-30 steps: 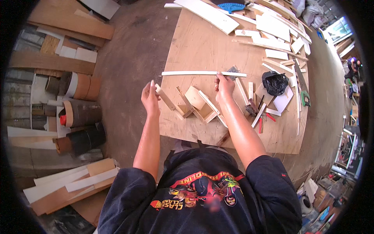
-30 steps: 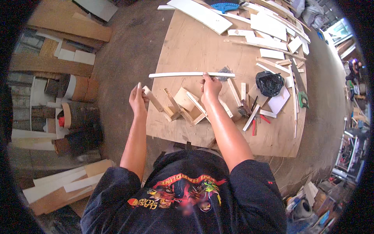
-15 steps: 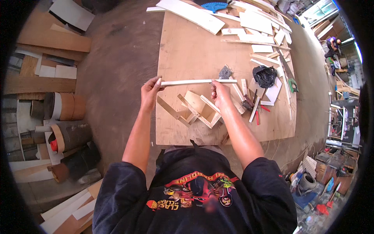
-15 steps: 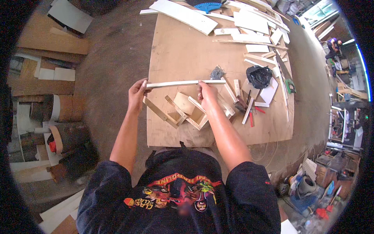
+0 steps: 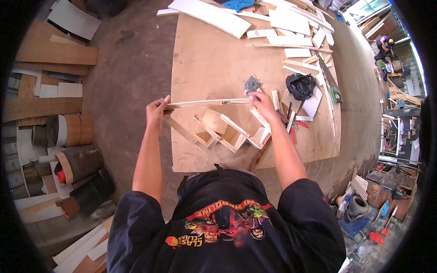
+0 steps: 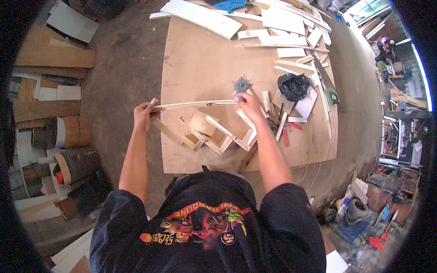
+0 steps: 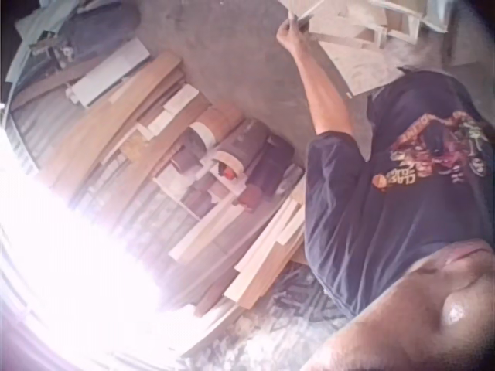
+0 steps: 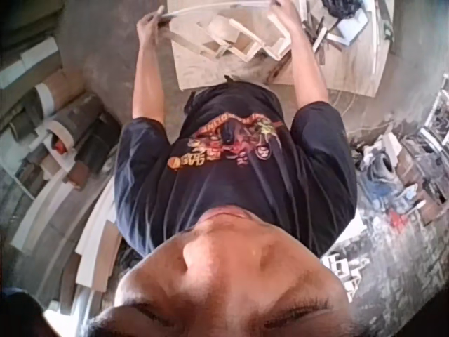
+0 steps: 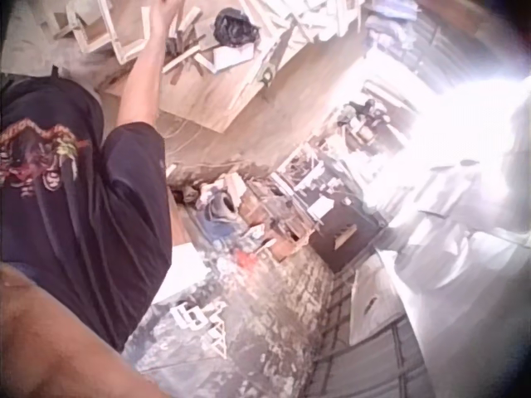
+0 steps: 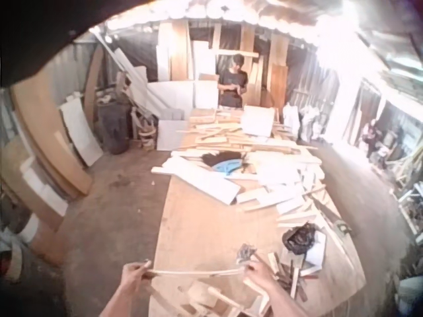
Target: The person marks a wooden strip with a pen, saws the strip to length using a hand saw, and then aligns it against a partially assembled wooden shelf structure to mark further cut points.
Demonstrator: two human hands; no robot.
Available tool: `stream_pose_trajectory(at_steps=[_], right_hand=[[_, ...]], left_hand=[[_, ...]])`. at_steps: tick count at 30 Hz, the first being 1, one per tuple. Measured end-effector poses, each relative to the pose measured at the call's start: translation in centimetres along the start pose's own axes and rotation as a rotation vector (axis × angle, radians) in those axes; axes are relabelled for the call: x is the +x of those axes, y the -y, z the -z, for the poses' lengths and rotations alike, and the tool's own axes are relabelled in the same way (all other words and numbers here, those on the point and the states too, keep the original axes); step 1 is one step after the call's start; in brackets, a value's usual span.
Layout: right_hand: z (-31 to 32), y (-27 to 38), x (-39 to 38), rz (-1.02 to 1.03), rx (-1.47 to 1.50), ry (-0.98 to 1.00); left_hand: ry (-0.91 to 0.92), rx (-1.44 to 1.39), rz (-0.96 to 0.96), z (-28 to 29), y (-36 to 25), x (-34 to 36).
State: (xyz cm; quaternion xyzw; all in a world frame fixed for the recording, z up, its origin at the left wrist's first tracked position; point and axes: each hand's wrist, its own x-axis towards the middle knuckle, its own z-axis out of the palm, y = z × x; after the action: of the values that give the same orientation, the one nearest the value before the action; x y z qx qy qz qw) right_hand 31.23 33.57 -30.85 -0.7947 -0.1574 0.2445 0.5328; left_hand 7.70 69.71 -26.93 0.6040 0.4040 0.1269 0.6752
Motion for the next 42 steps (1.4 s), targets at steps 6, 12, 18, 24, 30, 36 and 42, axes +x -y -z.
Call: stream_pose_trajectory(at_steps=[6,12,18,24,30,36,42], right_hand=[[-0.2,-0.3,0.5,-0.066,-0.021,0.1],[-0.6,-2.0,1.1,-0.077,-0.023,0.051],[0.3,-3.7,1.2,-0.1,-0.052,0.116],[0.1,-2.7,0.1,-0.143,-0.062,0.118],[0.6,-4.4,0.7,-0.183,-0.011,0.187],[0.4,-3.2,0.2,-0.27,0.144,0.235],[1.0,-2.2,-0.4,-0.303,0.186,0.224]], left_hand=[[-0.018,-0.004,0.075,1.5,2.9,0.7],[-0.102,-0.197,0.236,0.8,4.8,-1.2],[-0.225,-0.575,0.303,-1.0,6.3,-3.5],[-0.287,-0.758,0.325,-1.4,7.1,-5.2],[-0.253,-0.849,0.277,-1.6,8.6,-5.7],[-0.322,-0.835,0.228,-2.2,9.3,-6.5],[-0.313,-0.828,0.243,-4.7,5.9,-7.8]])
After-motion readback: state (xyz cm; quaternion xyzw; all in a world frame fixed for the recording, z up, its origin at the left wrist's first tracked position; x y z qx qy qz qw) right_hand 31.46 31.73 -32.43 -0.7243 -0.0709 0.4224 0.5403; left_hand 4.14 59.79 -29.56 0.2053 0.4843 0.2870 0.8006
